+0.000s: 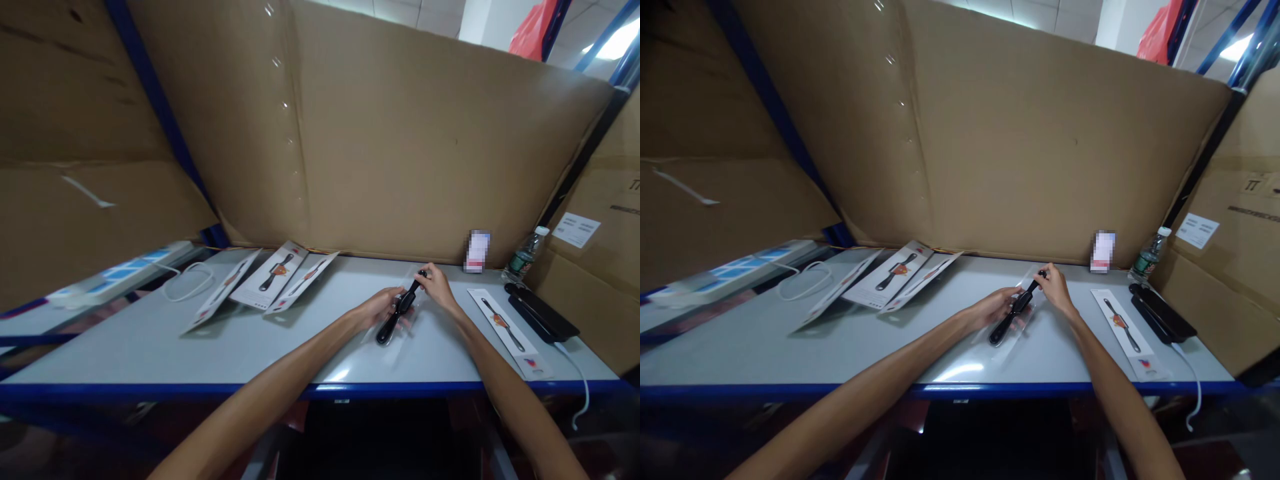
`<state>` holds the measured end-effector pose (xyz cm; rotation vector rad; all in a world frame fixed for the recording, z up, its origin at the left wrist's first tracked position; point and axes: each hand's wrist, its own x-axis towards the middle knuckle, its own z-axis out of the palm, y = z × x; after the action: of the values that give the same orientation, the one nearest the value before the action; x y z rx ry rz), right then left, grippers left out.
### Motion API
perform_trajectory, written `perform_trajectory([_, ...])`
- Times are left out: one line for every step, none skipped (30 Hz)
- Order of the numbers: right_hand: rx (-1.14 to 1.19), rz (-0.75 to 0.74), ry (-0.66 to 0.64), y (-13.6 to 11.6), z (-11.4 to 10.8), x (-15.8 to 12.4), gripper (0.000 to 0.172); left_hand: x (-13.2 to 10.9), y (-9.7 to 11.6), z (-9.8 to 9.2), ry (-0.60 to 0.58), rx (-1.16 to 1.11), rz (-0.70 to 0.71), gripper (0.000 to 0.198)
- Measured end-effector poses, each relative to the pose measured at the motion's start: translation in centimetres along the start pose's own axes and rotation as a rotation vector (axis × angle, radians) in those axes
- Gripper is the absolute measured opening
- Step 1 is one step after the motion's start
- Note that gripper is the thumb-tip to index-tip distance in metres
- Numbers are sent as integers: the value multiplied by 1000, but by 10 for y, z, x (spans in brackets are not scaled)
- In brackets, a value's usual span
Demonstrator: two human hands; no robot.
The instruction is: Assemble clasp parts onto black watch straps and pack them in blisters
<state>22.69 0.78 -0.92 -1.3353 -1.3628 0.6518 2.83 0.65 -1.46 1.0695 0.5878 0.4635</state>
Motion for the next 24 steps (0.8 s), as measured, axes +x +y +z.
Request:
perform_trajectory([48, 35, -24, -1, -1, 0, 36, 0, 1, 0, -4, 0, -4, 30])
perform_trajectory([101, 75, -49, -2, -1, 0, 37, 0, 1, 0, -9, 2, -13, 31])
perform_trajectory([150, 111, -71, -3, -2, 0, 37, 0, 2, -1, -10, 4, -22, 32])
perform_trajectory([187, 138, -88, -4, -3, 0, 37, 1, 2, -1, -7, 8, -28, 33])
perform_trajectory([212, 156, -98, -6, -4, -1, 37, 1, 2, -2, -1, 12, -32, 34])
perform_trajectory([227, 168, -104, -7, -4, -2, 37, 2, 2, -3, 7, 15, -33, 34])
perform_trajectory([237, 175, -109, -9, -5, -3, 36, 3, 2, -4, 16, 19, -33, 34])
perform_trajectory([246, 181, -116, -10, -6, -4, 35, 5, 1, -4, 23, 22, -31, 35])
perform_trajectory([257, 189, -124, -12, -7, -4, 34, 6, 0, -5, 26, 26, -30, 36])
perform_trajectory([271, 198, -132, -13, -7, -5, 33, 8, -1, -5, 26, 28, -28, 37])
perform_trajectory([286, 209, -138, -15, -9, -5, 33, 9, -2, -5, 27, 25, -23, 37])
perform_trajectory([302, 220, -140, -17, -10, -4, 33, 10, -2, -6, 33, 12, -11, 37])
perform_trajectory([319, 230, -133, -19, -12, -3, 33, 11, -2, -6, 45, -9, 1, 37])
perform_trajectory([337, 238, -117, -21, -15, -2, 32, 12, -1, -6, 66, -33, 9, 37])
perform_trajectory([354, 242, -91, -22, -17, -1, 31, 11, 0, -6, 96, -55, 13, 37])
perform_trajectory([371, 242, -57, -24, -21, 0, 29, 11, 2, -7, 132, -74, 14, 37])
perform_trajectory([387, 239, -17, -25, -24, 1, 27, 10, 3, -7, 169, -86, 19, 37])
perform_trajectory([402, 232, 27, -26, -27, 2, 25, 8, 5, -8, 204, -93, 31, 37])
perform_trajectory([416, 225, 71, -27, -30, 3, 23, 7, 7, -9, 233, -99, 52, 37])
perform_trajectory([428, 216, 114, -27, -33, 3, 21, 6, 8, -9, 257, -114, 82, 37])
perform_trajectory([440, 207, 153, -27, -36, 4, 20, 6, 8, -10, 275, -137, 110, 37])
perform_trajectory([450, 199, 186, -27, -38, 4, 19, 5, 9, -11, 291, -165, 131, 37])
perform_trajectory([459, 194, 213, -27, -39, 4, 19, 5, 9, -11, 304, -192, 149, 38])
perform_trajectory([467, 190, 234, -27, -40, 3, 19, 5, 9, -12, 314, -215, 164, 39])
